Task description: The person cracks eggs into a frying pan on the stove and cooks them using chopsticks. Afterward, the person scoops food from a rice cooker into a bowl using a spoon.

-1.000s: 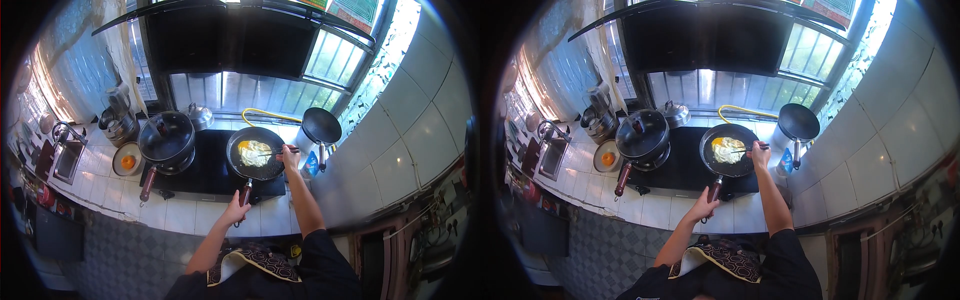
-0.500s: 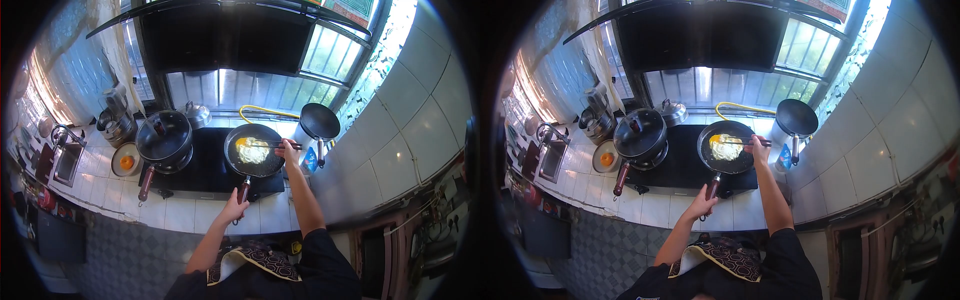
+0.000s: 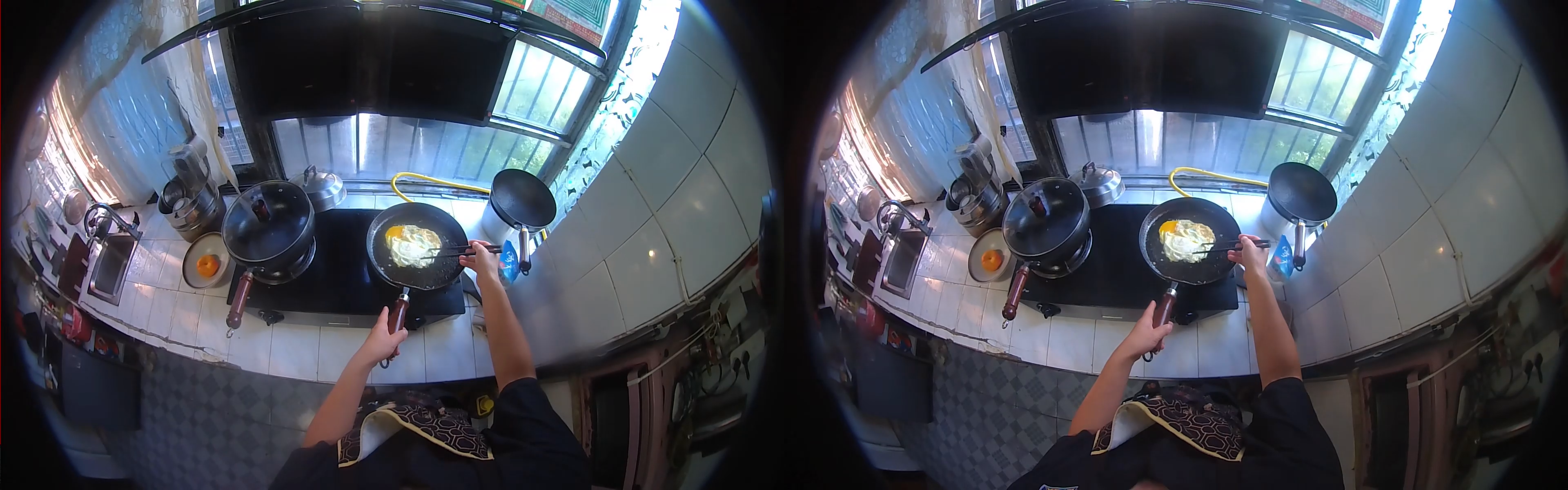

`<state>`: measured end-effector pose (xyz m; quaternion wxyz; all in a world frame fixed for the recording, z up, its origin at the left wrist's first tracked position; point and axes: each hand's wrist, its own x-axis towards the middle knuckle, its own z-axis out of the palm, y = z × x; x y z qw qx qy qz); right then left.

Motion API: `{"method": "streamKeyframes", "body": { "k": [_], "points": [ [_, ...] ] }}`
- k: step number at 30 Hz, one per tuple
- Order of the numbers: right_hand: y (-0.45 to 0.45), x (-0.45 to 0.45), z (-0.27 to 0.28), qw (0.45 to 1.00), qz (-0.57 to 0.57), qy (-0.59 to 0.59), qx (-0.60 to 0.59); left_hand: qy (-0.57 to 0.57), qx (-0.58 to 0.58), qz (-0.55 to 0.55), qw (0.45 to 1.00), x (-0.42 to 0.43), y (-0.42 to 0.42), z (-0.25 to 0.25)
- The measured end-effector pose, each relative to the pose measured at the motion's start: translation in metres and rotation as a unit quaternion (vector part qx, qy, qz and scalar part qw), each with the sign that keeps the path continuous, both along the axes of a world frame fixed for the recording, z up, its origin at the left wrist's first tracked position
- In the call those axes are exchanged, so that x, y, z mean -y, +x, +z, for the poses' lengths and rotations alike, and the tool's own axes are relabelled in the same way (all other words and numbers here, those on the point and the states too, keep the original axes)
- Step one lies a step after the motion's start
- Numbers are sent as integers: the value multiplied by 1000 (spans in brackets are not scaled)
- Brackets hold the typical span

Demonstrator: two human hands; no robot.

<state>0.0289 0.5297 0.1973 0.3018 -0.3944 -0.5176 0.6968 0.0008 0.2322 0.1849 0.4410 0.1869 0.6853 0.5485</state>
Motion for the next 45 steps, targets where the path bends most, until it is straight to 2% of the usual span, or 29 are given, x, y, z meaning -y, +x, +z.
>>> {"method": "streamKeyframes", "body": {
  "k": [7, 10, 15, 19, 22, 24, 28, 33, 35, 38, 45],
  "points": [
    [8, -1, 9, 998, -38, -2, -40, 24, 6, 5, 1000, 0, 0, -2],
    [10, -5, 6, 995, -89, -5, -34, 18, 7, 2, 1000, 0, 0, 0],
    [3, -7, -11, 982, -169, -62, -51, -1, 1, -4, 1000, 0, 0, 5],
    [-13, -6, -20, 975, -188, -90, -74, 6, 14, -5, 1000, 1, 0, 5],
    [-24, -5, -26, 975, -198, -67, -80, 21, 17, -1, 1000, 1, 0, -2],
    [-30, -2, -24, 973, -216, -9, -75, 18, 18, -2, 1000, 1, 0, -3],
    [-22, -3, -28, 975, -207, 46, -69, -2, 14, -10, 1000, 2, -1, 2],
    [16, 19, -13, 988, -137, 70, -22, 11, 19, -4, 1000, 2, -1, 3],
    [32, 38, 3, 993, -90, 80, -7, 19, 22, 0, 1000, 2, -1, 3],
    [46, 53, 18, 990, -89, 113, -12, 6, 20, -8, 1000, 2, -1, 3],
    [43, 32, 10, 983, -6, 182, -26, 2, 14, -7, 1000, 2, -1, 6]
  ]
}}
